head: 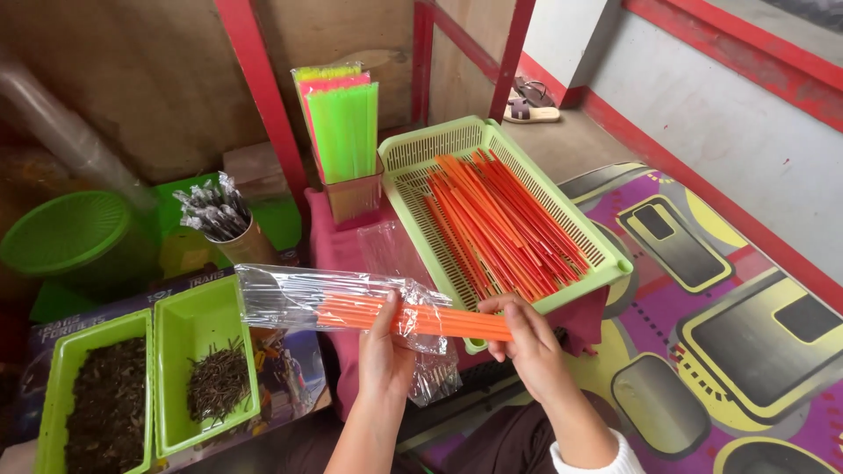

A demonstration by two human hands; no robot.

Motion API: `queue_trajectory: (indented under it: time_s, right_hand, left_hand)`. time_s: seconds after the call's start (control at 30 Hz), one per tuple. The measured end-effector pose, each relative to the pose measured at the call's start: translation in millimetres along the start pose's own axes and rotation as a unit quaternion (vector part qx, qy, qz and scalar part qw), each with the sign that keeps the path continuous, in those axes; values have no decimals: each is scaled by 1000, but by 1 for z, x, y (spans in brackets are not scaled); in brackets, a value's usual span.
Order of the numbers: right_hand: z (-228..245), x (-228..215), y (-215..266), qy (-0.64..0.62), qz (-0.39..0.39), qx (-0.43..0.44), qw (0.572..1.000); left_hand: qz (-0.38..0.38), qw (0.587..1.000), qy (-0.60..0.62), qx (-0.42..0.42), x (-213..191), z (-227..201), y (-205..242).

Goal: The person sorts red straws from a basket and puts them into a plastic bag by hand.

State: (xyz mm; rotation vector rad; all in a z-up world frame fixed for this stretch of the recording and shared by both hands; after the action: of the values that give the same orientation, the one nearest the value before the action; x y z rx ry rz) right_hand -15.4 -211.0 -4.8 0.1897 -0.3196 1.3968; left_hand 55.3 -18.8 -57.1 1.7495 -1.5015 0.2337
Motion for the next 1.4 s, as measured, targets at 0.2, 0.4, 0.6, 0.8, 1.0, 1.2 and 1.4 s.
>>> queue_trajectory:
  time_s: [0.2, 0.4, 0.6, 0.8, 1.0, 1.2, 1.4]
  right_hand:
    - [-6, 15, 4, -196, 114, 51, 973]
    - [9, 15, 20, -227, 249, -70, 939]
    - [7, 2, 20, -109, 103, -218, 964]
    - [0, -7, 20, -43, 32, -188, 981]
    - [-19, -22, 17, 5, -25, -130, 991]
    - [-41, -44, 11, 138, -132, -81, 978]
    - [14, 5, 19, 63, 78, -143, 985]
  left_hand:
    - [5, 999, -28, -26, 9, 12, 5]
    - [27, 998, -40, -39, 23, 11, 15]
    - [64, 997, -28, -19, 41, 22, 21]
    - [107, 994, -35, -14, 50, 37, 14]
    - [153, 984, -82, -44, 58, 48, 20]
    - [217, 966, -107, -93, 74, 43, 38]
    - [227, 964, -114, -78, 75, 39, 39]
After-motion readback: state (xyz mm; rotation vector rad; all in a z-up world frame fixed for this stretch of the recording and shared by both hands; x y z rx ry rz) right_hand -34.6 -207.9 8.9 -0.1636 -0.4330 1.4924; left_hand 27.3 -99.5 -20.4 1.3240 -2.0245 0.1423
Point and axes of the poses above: each hand's wrist, its own y-axis away from the middle knuckle, its own x-axis out of the palm, z = x × y, the point moved 7 cm from there along -y, towards the middle knuckle, and after that the axes turned 15 degrees about -y, right-handed, at the moved point
